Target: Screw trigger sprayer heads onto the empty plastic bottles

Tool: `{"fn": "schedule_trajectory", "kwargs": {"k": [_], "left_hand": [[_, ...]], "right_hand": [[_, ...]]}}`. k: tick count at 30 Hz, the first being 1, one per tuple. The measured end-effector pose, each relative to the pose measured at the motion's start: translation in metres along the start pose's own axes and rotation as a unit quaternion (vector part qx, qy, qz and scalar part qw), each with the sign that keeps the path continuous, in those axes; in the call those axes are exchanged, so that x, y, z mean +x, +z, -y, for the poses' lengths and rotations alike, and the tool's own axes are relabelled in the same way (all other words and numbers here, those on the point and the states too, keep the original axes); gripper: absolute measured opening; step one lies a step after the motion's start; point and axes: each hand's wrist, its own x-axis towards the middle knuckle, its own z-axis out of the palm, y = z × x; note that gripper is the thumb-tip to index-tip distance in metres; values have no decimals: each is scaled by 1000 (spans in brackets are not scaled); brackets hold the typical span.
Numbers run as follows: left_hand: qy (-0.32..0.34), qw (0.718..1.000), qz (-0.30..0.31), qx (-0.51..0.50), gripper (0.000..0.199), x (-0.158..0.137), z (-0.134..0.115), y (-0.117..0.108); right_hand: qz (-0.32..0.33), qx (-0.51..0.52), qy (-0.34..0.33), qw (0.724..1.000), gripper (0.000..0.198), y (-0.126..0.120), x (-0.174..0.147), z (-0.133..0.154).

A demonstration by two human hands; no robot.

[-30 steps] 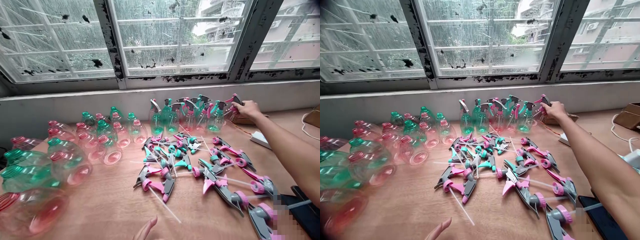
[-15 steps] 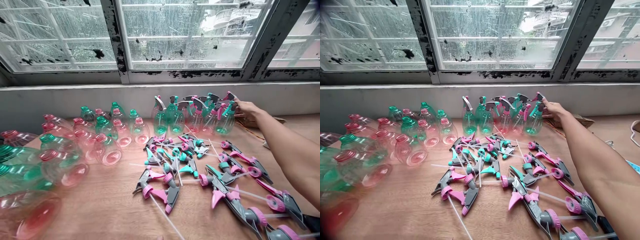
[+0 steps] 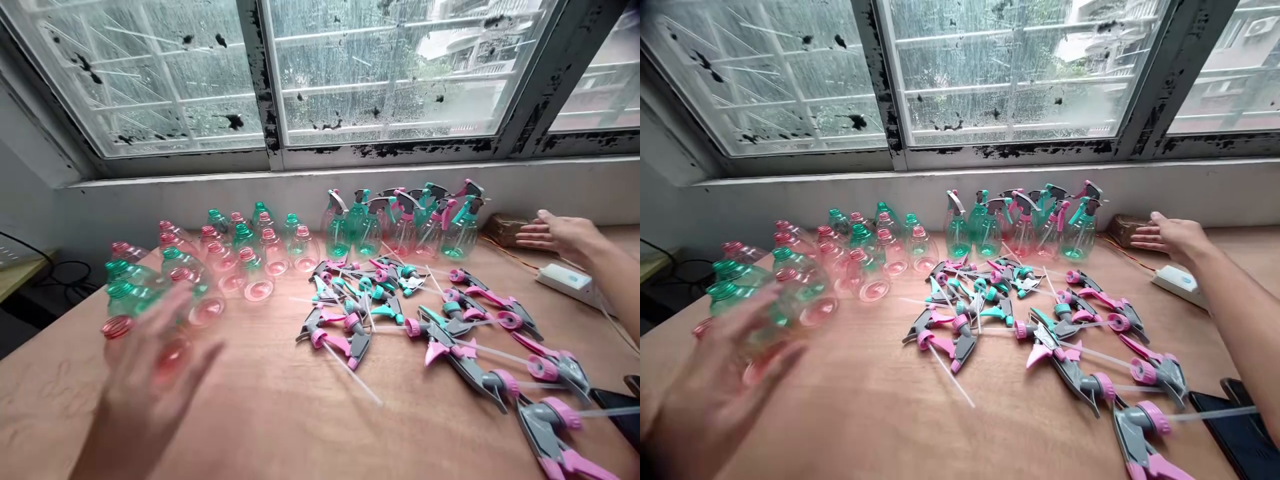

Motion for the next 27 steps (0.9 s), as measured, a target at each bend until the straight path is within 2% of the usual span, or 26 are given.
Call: {"fn": "schedule_trajectory", "kwargs": {"k": [1,2,4,6,8,9,12,14,16,18,21,24,27], "left_hand": [[43,997,-34,60,59,12,9,-11],[55,993,-44,99,56,21,17,-21],[-10,987,-49,152,65,29,32,-34],[-92,974,-2,209,77,25,42,-38],[-156,961,45,226,83,14,43,-33],[-161,961,42,220,83,7,41,-29],[-126,973,37,190,77,-17,23,-12],[-87,984,65,142,76,-34,5,4],[-19,994,77,75,74,-53,-17,25],[22,995,94,1,78,-75,-42,48],[67,983,126,-119,78,-109,-77,78],[71,969,128,-198,79,-132,-94,91],[-14,953,154,-262,77,-133,-94,90]], "right_hand": [[11,-5,-2,1000,40,-9,-5,4],[21,-12,-6,1000,40,-17,-10,10],[34,-34,-26,999,38,-34,-23,21],[36,-66,-57,996,33,-49,-39,33],[34,-105,-92,990,25,-62,-59,44],[35,-126,-111,985,21,-66,-71,49],[74,-182,-165,967,11,-68,-116,64],[127,-218,-201,947,15,-57,-150,74],[203,-262,-240,913,16,-38,-184,82],[283,-322,-267,863,18,-13,-216,84],[352,-442,-252,786,20,25,-252,75],[367,-539,-225,724,19,51,-275,56],[353,-595,-221,687,19,62,-286,40]]}}
